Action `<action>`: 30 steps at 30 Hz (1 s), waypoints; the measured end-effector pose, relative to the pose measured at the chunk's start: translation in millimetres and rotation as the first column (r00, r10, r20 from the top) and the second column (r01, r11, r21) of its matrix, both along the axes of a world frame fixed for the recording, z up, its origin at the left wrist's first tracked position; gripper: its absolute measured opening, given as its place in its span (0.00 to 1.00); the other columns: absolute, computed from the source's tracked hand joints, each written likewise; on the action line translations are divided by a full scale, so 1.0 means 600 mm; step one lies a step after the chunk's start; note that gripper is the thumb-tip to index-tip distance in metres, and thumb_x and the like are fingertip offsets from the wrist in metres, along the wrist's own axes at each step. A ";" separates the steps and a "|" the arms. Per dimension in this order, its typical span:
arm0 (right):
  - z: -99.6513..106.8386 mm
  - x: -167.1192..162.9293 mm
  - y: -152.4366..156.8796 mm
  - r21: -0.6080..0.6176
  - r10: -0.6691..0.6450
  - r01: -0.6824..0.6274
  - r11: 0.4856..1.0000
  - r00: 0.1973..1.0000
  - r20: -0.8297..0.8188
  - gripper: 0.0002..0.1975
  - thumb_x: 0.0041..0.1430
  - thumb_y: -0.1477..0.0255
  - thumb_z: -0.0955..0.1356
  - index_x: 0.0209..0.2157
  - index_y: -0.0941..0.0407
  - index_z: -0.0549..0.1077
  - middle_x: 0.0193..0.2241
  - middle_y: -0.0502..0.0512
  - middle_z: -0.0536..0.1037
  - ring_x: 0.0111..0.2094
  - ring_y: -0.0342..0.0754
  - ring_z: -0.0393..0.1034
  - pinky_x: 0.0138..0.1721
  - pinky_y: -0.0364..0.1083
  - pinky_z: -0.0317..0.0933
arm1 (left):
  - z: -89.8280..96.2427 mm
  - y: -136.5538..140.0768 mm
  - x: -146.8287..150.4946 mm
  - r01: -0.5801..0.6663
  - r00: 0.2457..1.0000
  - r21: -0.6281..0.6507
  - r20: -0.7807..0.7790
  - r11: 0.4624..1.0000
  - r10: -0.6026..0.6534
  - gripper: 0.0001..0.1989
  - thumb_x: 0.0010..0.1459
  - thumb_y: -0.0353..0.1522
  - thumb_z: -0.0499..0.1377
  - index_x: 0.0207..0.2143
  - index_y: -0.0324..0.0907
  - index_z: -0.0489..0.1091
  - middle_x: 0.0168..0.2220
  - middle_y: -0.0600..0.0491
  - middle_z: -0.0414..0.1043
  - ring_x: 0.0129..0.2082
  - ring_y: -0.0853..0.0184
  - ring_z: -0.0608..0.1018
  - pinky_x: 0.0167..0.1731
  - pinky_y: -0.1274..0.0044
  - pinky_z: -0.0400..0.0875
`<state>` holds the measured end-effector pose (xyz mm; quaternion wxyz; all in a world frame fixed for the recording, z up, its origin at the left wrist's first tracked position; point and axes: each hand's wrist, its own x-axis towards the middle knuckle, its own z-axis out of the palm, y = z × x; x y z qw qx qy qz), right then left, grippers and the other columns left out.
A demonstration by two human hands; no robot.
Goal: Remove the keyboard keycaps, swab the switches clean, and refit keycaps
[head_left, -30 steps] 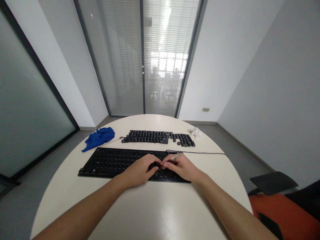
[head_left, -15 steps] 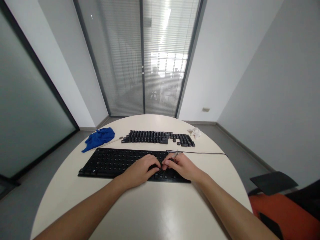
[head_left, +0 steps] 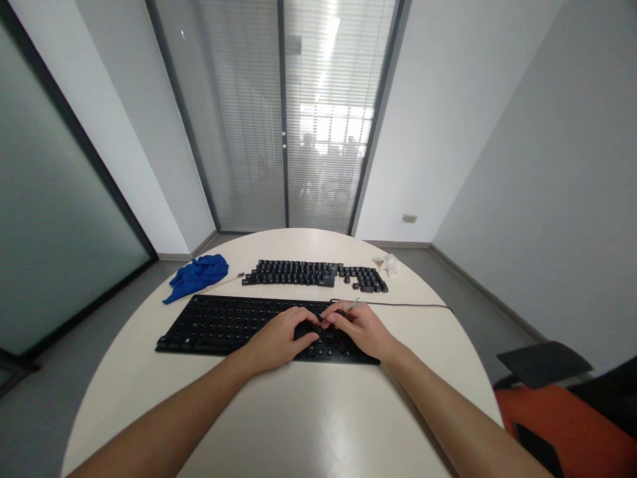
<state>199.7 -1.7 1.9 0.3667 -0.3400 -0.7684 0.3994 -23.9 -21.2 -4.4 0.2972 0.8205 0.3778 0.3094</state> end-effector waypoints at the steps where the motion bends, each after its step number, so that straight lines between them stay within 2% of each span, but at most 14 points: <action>1: 0.001 -0.001 -0.001 -0.006 -0.006 0.006 1.000 1.000 -0.008 0.15 0.66 0.60 0.66 0.38 0.57 0.79 0.34 0.55 0.81 0.36 0.47 0.76 0.40 0.44 0.68 | 0.001 0.002 -0.002 0.011 1.000 -0.024 0.019 1.000 -0.010 0.09 0.60 0.29 0.61 0.44 0.44 0.73 0.45 0.52 0.76 0.47 0.62 0.76 0.51 0.71 0.67; 7: 0.002 -0.005 -0.004 -0.044 -0.046 0.044 0.998 0.998 -0.041 0.15 0.65 0.60 0.67 0.37 0.58 0.80 0.34 0.55 0.81 0.33 0.47 0.76 0.36 0.44 0.68 | 0.010 0.011 -0.010 0.060 0.997 -0.165 0.063 0.984 -0.050 0.09 0.56 0.29 0.63 0.41 0.43 0.73 0.45 0.51 0.76 0.47 0.60 0.75 0.53 0.69 0.65; 10: -0.004 -0.006 -0.003 -0.068 -0.065 0.061 0.996 0.996 -0.060 0.16 0.65 0.59 0.67 0.37 0.58 0.80 0.33 0.55 0.81 0.33 0.46 0.76 0.36 0.44 0.69 | 0.008 0.011 -0.007 0.059 0.989 -0.197 0.145 0.979 -0.030 0.13 0.55 0.28 0.63 0.44 0.42 0.71 0.43 0.51 0.76 0.46 0.61 0.76 0.52 0.69 0.67; 13: -0.010 -0.009 0.000 -0.147 -0.075 0.061 0.987 0.993 -0.095 0.18 0.63 0.57 0.68 0.37 0.58 0.79 0.33 0.55 0.81 0.33 0.46 0.77 0.35 0.43 0.70 | 0.004 0.009 -0.003 0.055 0.981 -0.173 0.192 0.983 -0.021 0.17 0.55 0.27 0.63 0.48 0.42 0.69 0.42 0.51 0.76 0.44 0.62 0.77 0.50 0.70 0.68; 17: -0.013 -0.013 0.002 -0.256 -0.128 0.091 0.962 0.983 -0.133 0.21 0.60 0.53 0.69 0.38 0.59 0.77 0.29 0.55 0.81 0.31 0.46 0.77 0.34 0.43 0.72 | 0.002 0.006 -0.002 0.031 0.996 -0.066 0.087 0.997 -0.025 0.09 0.59 0.27 0.62 0.43 0.43 0.73 0.43 0.52 0.77 0.45 0.63 0.77 0.50 0.72 0.67; 20: -0.014 -0.016 0.002 -0.278 -0.144 0.103 0.955 0.981 -0.132 0.22 0.59 0.52 0.69 0.37 0.59 0.76 0.29 0.54 0.81 0.31 0.46 0.77 0.34 0.43 0.72 | 0.001 0.006 -0.004 0.049 0.998 -0.014 0.043 0.999 -0.048 0.07 0.61 0.28 0.61 0.42 0.44 0.74 0.43 0.52 0.77 0.45 0.63 0.77 0.50 0.73 0.67; 25: -0.014 -0.015 0.005 -0.228 -0.171 0.144 0.963 0.980 -0.105 0.20 0.61 0.53 0.68 0.37 0.58 0.75 0.27 0.53 0.80 0.30 0.46 0.77 0.34 0.44 0.71 | 0.001 0.009 -0.005 0.102 0.988 0.005 0.113 0.995 -0.102 0.05 0.61 0.29 0.61 0.40 0.43 0.73 0.46 0.51 0.75 0.49 0.63 0.75 0.54 0.72 0.65; 28: -0.008 -0.008 0.004 -0.140 -0.229 0.220 0.965 0.972 -0.051 0.19 0.63 0.54 0.66 0.36 0.57 0.75 0.23 0.51 0.79 0.26 0.46 0.75 0.31 0.43 0.69 | -0.001 0.012 -0.006 0.046 0.984 -0.036 0.174 0.998 -0.039 0.05 0.60 0.30 0.62 0.40 0.43 0.73 0.45 0.51 0.75 0.47 0.63 0.75 0.52 0.71 0.67; 30: -0.001 -0.002 0.001 -0.019 -0.268 0.268 0.963 0.963 0.024 0.18 0.64 0.56 0.66 0.35 0.56 0.75 0.21 0.50 0.77 0.23 0.45 0.72 0.28 0.42 0.65 | -0.003 0.016 -0.006 -0.007 0.979 -0.104 0.203 0.995 0.028 0.07 0.59 0.31 0.63 0.41 0.42 0.73 0.42 0.51 0.76 0.43 0.64 0.76 0.48 0.72 0.69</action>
